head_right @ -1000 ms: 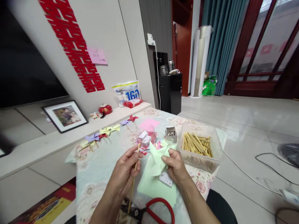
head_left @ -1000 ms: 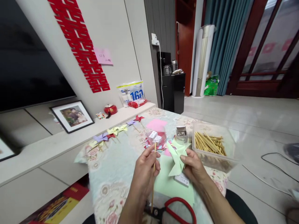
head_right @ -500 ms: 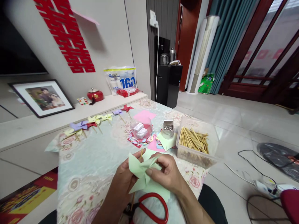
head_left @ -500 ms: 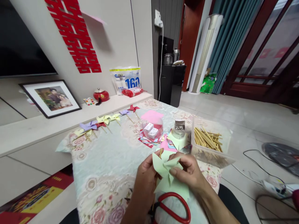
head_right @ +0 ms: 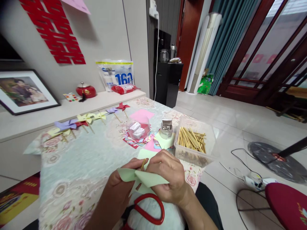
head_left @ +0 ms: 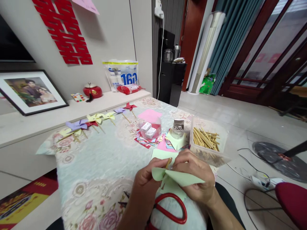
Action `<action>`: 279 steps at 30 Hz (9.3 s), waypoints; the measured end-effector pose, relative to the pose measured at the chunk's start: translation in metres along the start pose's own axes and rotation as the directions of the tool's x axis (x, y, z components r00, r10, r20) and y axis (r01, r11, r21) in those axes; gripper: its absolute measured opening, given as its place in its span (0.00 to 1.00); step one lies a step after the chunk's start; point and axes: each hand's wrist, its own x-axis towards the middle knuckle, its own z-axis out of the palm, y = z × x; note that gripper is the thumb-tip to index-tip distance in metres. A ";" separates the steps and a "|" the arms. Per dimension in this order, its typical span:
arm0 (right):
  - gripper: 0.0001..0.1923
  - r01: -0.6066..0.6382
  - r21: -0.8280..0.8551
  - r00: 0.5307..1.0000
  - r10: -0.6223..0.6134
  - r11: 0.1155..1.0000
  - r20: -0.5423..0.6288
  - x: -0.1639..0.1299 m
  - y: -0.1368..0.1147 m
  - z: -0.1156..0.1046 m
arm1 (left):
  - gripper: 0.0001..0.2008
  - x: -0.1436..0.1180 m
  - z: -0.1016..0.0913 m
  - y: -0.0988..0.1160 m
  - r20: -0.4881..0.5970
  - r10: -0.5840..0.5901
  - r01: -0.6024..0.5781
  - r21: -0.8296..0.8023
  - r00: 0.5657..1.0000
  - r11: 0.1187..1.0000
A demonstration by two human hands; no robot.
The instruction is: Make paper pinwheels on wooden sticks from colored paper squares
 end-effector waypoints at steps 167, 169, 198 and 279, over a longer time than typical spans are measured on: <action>0.10 0.090 -0.206 0.996 -0.094 0.974 -0.011 0.003 -0.009 0.002 | 0.14 -0.001 -0.010 0.004 0.192 0.343 -0.384 0.246 0.919 0.890; 0.11 0.085 -0.202 0.996 -0.088 0.976 -0.003 0.003 -0.009 0.001 | 0.15 -0.001 -0.010 0.005 0.191 0.341 -0.382 0.258 0.920 0.887; 0.11 0.110 -0.138 0.993 -0.113 0.984 -0.017 -0.001 -0.006 0.001 | 0.17 -0.007 -0.011 0.010 0.237 0.511 -0.549 0.535 0.827 0.642; 0.10 0.118 -0.226 0.991 -0.099 0.967 0.092 -0.008 -0.003 -0.003 | 0.22 -0.011 -0.019 0.011 0.444 0.548 -0.670 0.667 0.708 0.325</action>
